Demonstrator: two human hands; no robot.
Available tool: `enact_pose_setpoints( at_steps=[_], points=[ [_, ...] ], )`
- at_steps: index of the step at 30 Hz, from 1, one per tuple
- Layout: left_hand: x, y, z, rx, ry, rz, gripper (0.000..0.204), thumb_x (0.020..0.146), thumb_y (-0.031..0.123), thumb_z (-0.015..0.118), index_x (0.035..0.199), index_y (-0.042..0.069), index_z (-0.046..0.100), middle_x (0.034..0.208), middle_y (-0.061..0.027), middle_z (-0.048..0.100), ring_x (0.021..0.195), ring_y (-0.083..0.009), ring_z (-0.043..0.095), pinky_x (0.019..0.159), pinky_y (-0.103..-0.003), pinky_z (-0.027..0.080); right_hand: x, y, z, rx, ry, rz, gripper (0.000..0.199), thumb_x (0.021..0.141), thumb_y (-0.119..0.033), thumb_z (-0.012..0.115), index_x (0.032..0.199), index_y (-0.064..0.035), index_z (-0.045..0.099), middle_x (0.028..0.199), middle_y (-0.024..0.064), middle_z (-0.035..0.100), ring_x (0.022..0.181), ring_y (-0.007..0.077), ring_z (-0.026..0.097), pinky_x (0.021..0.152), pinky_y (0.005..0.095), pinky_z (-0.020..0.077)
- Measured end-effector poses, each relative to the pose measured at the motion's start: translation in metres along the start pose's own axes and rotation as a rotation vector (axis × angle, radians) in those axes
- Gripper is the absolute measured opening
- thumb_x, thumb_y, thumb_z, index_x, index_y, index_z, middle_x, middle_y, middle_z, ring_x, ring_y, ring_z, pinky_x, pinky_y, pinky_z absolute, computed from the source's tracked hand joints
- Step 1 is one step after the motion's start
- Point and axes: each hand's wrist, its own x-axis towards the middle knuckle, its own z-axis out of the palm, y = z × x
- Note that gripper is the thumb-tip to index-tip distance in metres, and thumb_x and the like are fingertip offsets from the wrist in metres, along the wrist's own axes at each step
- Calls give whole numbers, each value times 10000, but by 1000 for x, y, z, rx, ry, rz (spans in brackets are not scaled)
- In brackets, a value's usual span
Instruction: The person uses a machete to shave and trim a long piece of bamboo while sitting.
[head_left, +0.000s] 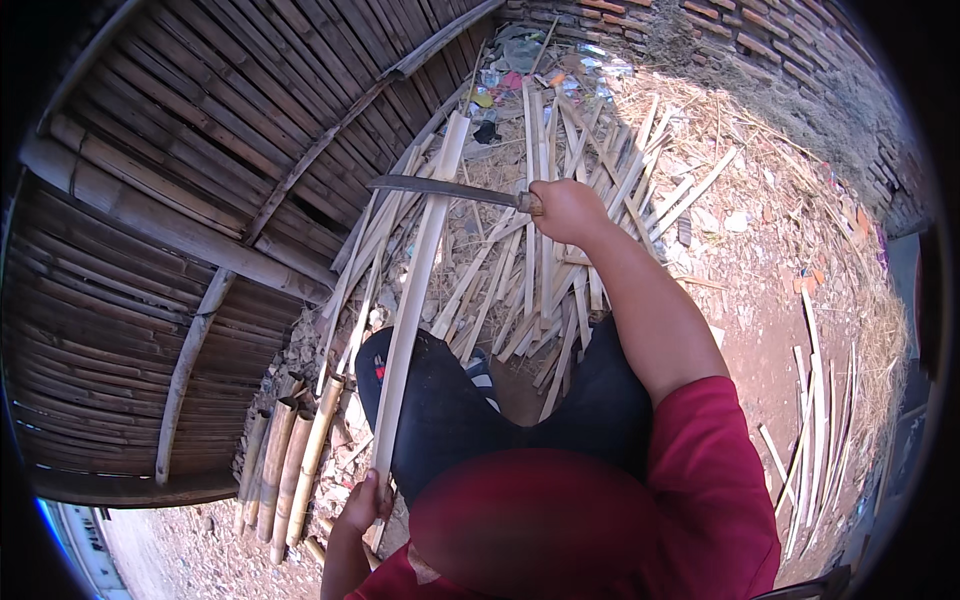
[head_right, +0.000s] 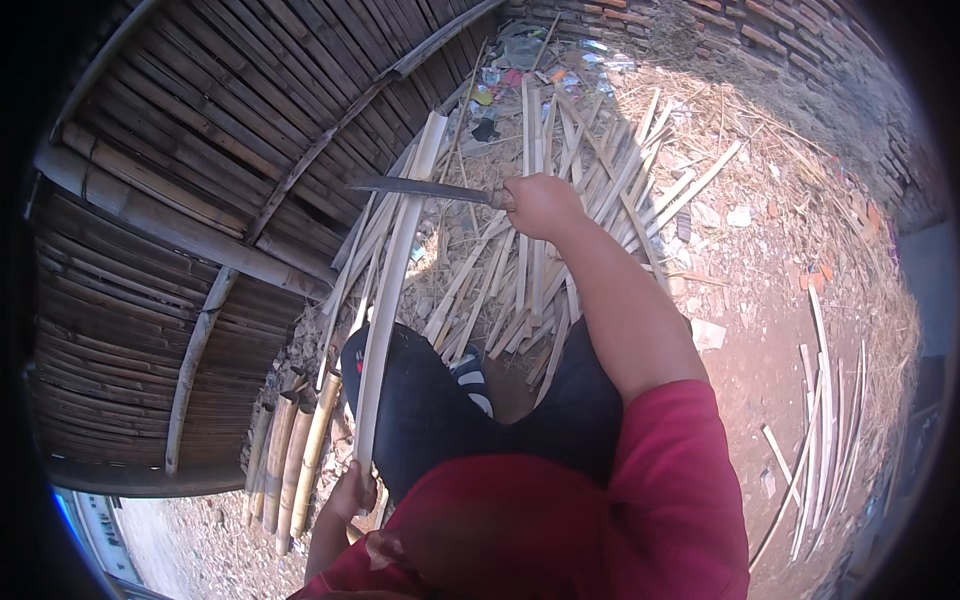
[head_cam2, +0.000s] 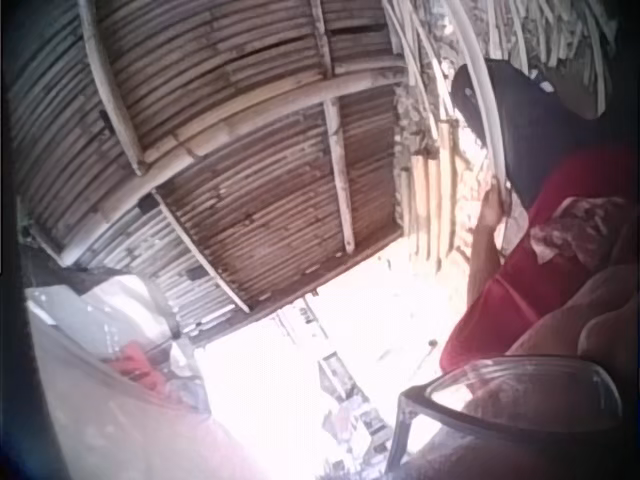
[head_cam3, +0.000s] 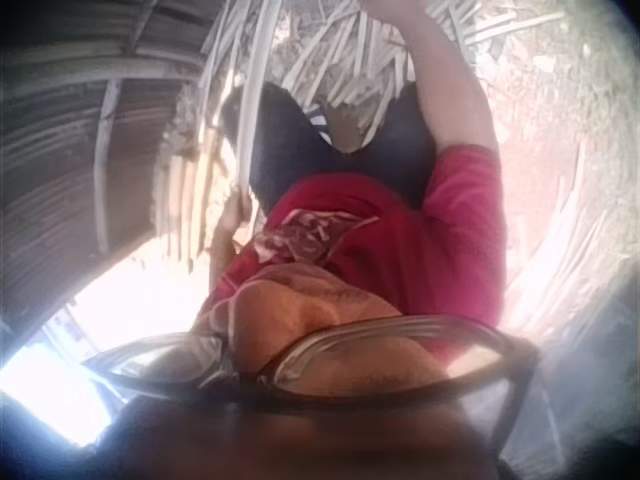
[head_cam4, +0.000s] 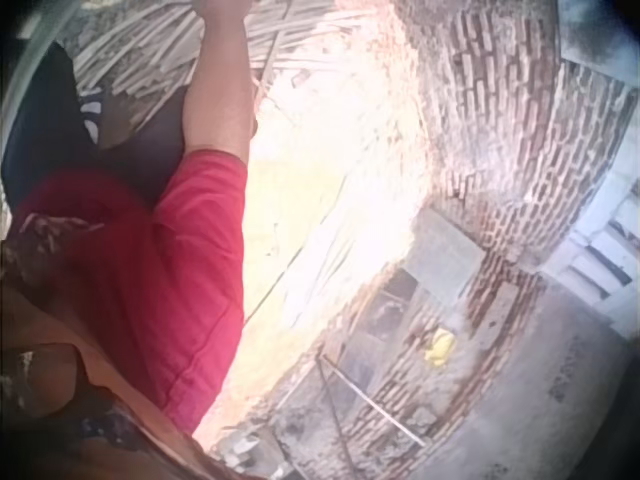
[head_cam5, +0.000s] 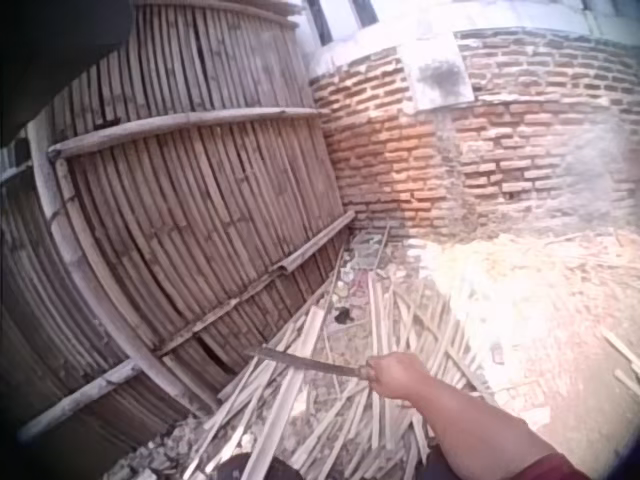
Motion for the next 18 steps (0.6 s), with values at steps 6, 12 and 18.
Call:
enact_pose_setpoints(
  at_steps=[6, 12, 18],
  points=[
    [6, -11, 2, -34, -6, -9, 806, 970, 786, 225, 810, 78, 576, 593, -49, 528, 537, -184, 510, 548, -314, 398, -6, -17, -4, 27, -16, -65, 228, 797, -196, 664, 1003, -100, 681, 903, 160, 715, 895, 382, 696, 785, 504, 557],
    [-11, -7, -15, -201, -89, 28, 710, 980, 723, 393, 877, 57, 614, 622, -41, 554, 553, -171, 536, 538, -313, 428, -14, -32, -7, 101, -154, -192, 252, 783, -277, 715, 964, -103, 695, 892, 168, 713, 893, 387, 692, 778, 500, 546],
    [-58, 122, -44, 129, 60, -28, 208, 938, 207, 693, 1020, 38, 602, 679, 12, 563, 544, -95, 534, 490, -258, 432, -7, -9, -17, 323, -1, -62, 329, 788, -355, 749, 985, -94, 717, 931, 162, 723, 910, 388, 688, 792, 476, 544]
  ],
)
